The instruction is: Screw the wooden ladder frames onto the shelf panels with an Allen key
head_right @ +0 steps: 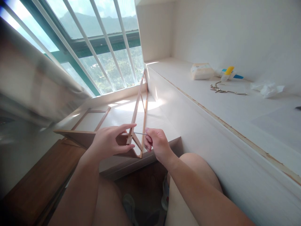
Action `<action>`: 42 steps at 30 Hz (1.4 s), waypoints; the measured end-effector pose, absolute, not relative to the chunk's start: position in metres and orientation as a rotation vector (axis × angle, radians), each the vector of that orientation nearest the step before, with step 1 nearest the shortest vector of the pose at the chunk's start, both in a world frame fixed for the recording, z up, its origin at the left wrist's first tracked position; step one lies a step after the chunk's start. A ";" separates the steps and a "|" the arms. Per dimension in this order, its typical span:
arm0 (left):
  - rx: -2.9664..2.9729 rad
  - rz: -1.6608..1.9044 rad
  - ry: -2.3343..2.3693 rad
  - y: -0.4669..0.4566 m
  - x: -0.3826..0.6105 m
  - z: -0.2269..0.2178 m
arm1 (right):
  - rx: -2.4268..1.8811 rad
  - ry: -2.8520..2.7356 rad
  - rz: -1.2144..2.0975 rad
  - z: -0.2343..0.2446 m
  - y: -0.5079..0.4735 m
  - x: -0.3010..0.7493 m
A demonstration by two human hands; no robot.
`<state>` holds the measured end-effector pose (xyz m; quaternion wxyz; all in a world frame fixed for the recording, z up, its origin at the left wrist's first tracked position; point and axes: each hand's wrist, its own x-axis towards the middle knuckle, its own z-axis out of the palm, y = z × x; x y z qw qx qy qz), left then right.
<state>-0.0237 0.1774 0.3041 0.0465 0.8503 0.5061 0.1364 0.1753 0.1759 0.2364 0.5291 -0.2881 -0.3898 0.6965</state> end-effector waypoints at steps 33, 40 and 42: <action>2.711 0.571 1.504 0.176 -0.024 0.296 | -0.881 -1.477 1.282 0.241 0.171 0.186; 2.714 0.575 1.501 0.176 -0.024 0.296 | -0.869 -1.456 1.301 0.239 0.173 0.186; 2.720 0.579 1.499 0.176 -0.024 0.295 | -0.860 -1.448 1.326 0.239 0.174 0.186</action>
